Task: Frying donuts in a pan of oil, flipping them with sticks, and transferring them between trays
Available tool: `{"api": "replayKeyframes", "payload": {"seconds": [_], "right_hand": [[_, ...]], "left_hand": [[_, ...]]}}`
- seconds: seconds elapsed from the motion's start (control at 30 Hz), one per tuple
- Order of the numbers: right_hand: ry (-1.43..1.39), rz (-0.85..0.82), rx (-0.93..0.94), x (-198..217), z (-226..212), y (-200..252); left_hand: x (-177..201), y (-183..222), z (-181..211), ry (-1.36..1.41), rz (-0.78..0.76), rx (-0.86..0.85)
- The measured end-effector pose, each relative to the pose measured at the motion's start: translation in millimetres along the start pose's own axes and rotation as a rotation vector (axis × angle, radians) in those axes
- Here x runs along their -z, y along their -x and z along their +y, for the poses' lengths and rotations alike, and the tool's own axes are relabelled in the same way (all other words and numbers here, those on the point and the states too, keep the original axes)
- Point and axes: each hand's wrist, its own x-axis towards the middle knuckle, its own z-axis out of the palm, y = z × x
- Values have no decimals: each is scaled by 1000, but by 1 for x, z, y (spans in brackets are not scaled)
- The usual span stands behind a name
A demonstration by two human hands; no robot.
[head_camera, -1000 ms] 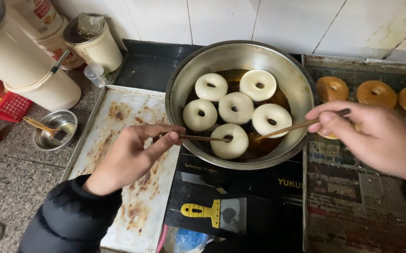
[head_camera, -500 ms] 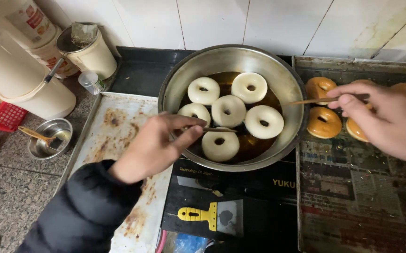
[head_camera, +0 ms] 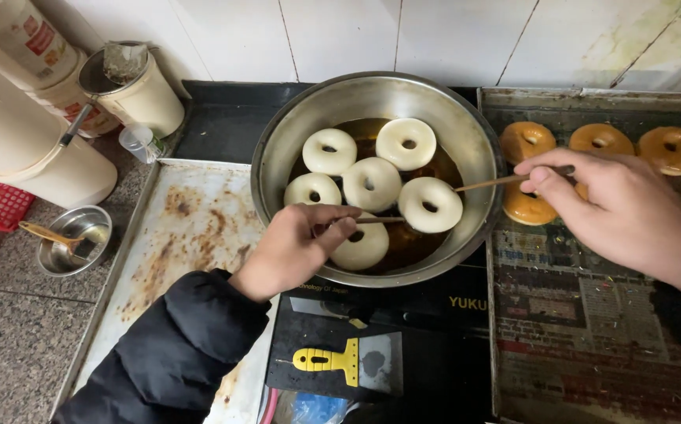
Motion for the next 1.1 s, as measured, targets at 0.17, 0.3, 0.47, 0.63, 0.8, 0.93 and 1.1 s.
{"api": "replayKeyframes", "payload": {"seconds": [0.17,0.3,0.47,0.63,0.8,0.93,1.1], "right_hand": [[36,-25,-15,-6,-2,-2],[1,-45,-36,-16,1,-7],[-43,-119,-108,-12,-10,-8],[-50,-124,-185,-2,-14,-3],[-10,-26,-58,7,-10,6],[31,20,-75,11,-12,11],[136,-75,-145,29,-26,12]], "left_hand": [[14,6,21,64,36,40],[28,12,42,59,55,-19],[34,13,58,22,58,-89],[31,12,61,36,45,-66],[19,5,48,87,8,-15],[8,0,43,119,-13,57],[7,-3,47,119,-19,27]]}}
